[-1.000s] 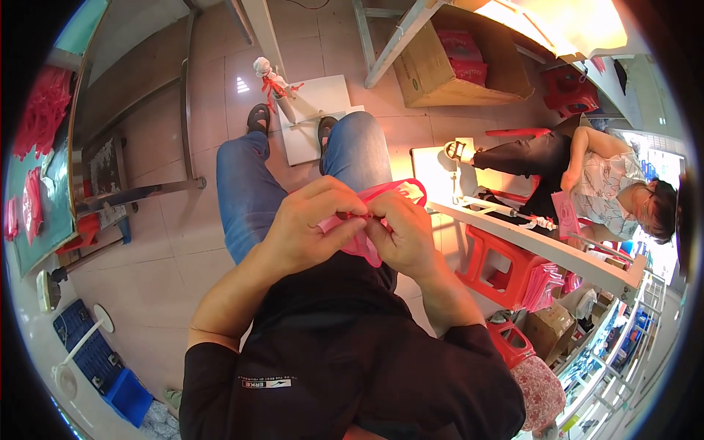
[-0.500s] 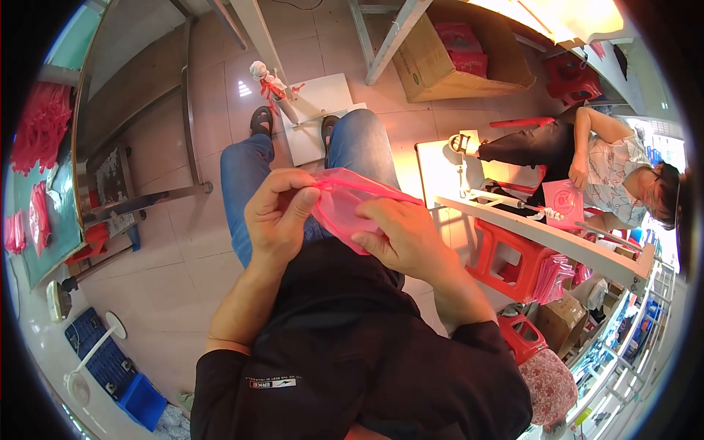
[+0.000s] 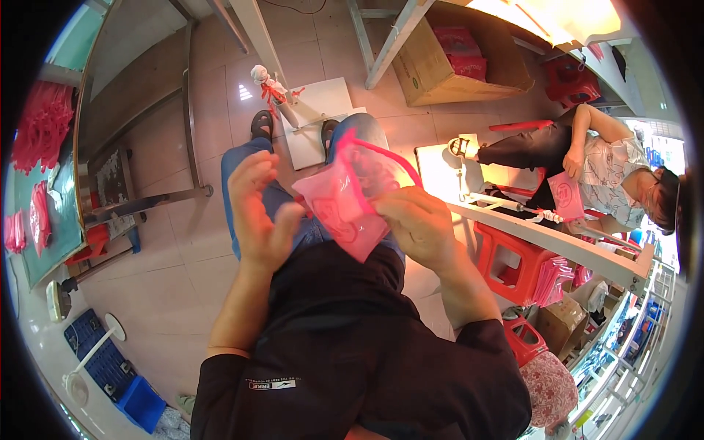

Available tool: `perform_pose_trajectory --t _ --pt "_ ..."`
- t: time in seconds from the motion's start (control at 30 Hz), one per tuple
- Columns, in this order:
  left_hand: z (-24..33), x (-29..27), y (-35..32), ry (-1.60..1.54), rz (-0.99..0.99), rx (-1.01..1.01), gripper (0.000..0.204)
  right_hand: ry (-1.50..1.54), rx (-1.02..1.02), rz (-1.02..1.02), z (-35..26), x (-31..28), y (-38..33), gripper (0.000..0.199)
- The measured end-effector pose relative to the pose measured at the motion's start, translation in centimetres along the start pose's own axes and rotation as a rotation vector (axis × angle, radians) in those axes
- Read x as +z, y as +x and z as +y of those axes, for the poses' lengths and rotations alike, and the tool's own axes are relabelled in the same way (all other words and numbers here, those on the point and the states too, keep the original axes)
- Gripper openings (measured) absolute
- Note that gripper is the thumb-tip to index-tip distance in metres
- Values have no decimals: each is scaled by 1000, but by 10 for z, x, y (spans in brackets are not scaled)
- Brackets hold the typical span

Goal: Folding pink drawstring bags at a factory workbench.

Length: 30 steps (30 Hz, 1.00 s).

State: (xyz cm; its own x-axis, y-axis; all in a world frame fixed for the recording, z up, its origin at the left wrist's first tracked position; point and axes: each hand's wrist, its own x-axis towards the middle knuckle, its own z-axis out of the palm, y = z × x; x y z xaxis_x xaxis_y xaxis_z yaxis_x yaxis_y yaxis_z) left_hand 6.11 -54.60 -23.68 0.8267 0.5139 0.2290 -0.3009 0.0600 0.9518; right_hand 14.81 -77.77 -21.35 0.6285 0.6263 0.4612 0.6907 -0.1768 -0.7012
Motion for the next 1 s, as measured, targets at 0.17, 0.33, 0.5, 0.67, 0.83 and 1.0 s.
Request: perform_pose_trajectory --t 0.17,0.33,0.5,0.67,0.83,1.0 --pt "20 19 3 766 -441 379 87 100 168 69 -8 7 15 13" --pt "-16 -20 18 654 -358 -120 90 402 532 266 7 11 19 13" --pt "-27 -6 -2 -188 -133 -632 55 491 513 311 15 16 32 14" --pt "-31 -17 8 -228 -66 -560 31 472 573 63 14 12 29 12" --pt "-57 -34 17 -297 68 -477 26 769 591 -23 11 12 18 9" --pt "-41 -34 24 -368 167 -445 24 607 555 38 18 10 20 14"
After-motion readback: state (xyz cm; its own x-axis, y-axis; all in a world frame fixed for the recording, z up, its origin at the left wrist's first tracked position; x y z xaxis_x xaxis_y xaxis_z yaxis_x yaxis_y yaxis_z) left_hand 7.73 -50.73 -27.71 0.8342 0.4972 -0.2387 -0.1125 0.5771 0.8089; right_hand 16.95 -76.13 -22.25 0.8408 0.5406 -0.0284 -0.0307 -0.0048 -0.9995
